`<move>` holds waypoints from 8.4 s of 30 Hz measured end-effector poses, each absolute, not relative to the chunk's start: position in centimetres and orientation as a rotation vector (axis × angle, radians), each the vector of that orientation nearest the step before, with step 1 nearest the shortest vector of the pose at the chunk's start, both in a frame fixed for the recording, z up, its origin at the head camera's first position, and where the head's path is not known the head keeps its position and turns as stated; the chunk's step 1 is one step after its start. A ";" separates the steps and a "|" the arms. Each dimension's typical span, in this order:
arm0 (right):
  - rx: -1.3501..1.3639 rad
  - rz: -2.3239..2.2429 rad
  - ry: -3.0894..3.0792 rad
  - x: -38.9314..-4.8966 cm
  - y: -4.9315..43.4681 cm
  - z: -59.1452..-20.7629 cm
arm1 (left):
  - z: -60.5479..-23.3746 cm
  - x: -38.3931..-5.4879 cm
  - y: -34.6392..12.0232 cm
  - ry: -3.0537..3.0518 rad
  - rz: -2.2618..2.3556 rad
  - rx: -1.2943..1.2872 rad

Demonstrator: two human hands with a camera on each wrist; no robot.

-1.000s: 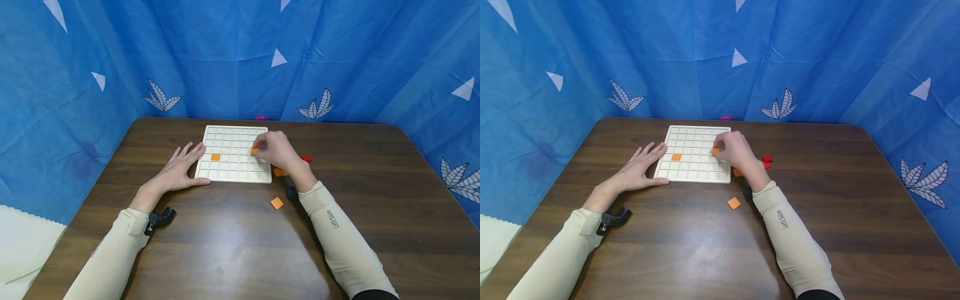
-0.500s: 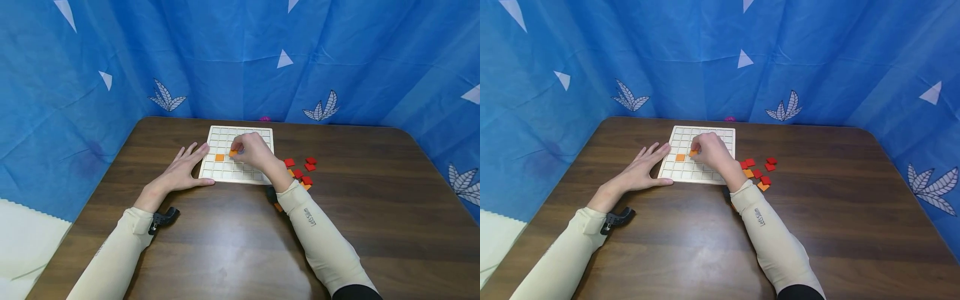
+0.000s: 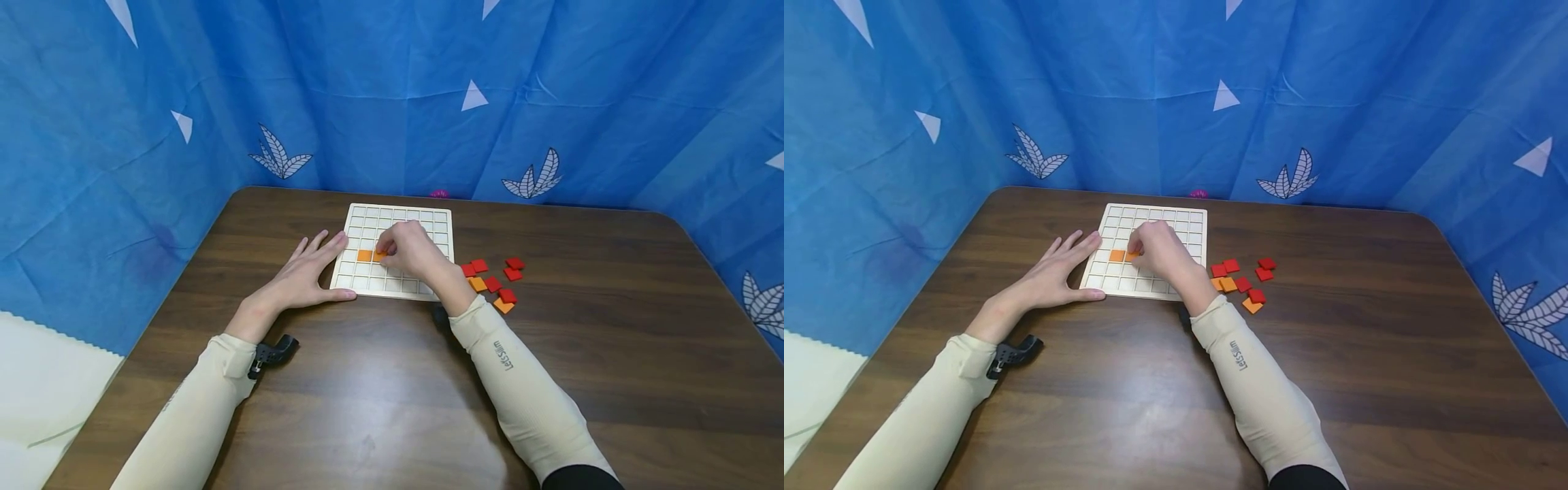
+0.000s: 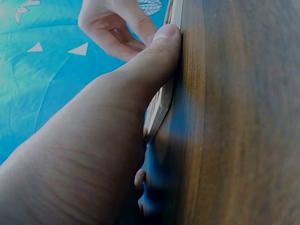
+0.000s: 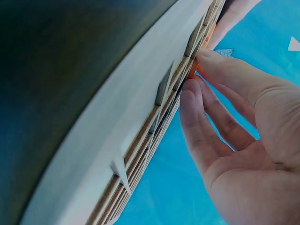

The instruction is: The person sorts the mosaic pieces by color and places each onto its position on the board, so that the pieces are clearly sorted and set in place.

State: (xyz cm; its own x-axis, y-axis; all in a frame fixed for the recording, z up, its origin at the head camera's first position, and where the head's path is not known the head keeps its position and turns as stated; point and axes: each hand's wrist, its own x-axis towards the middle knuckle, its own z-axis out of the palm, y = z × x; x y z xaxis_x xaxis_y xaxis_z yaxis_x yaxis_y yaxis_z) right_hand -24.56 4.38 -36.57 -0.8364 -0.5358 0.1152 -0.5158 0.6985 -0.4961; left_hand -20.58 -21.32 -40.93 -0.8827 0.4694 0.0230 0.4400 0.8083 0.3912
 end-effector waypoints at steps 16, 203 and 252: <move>-0.875 -0.817 2.934 -23.4 5.4 -36.5 | -40.8 -20.3 -21.5 2.908 0.600 0.712; -0.864 -0.812 2.885 -19.4 18.9 -36.6 | -40.9 -20.6 -21.4 2.901 0.614 0.746; -0.829 -0.903 2.833 -24.2 9.8 -37.2 | -40.9 -20.7 -21.3 2.898 0.608 0.756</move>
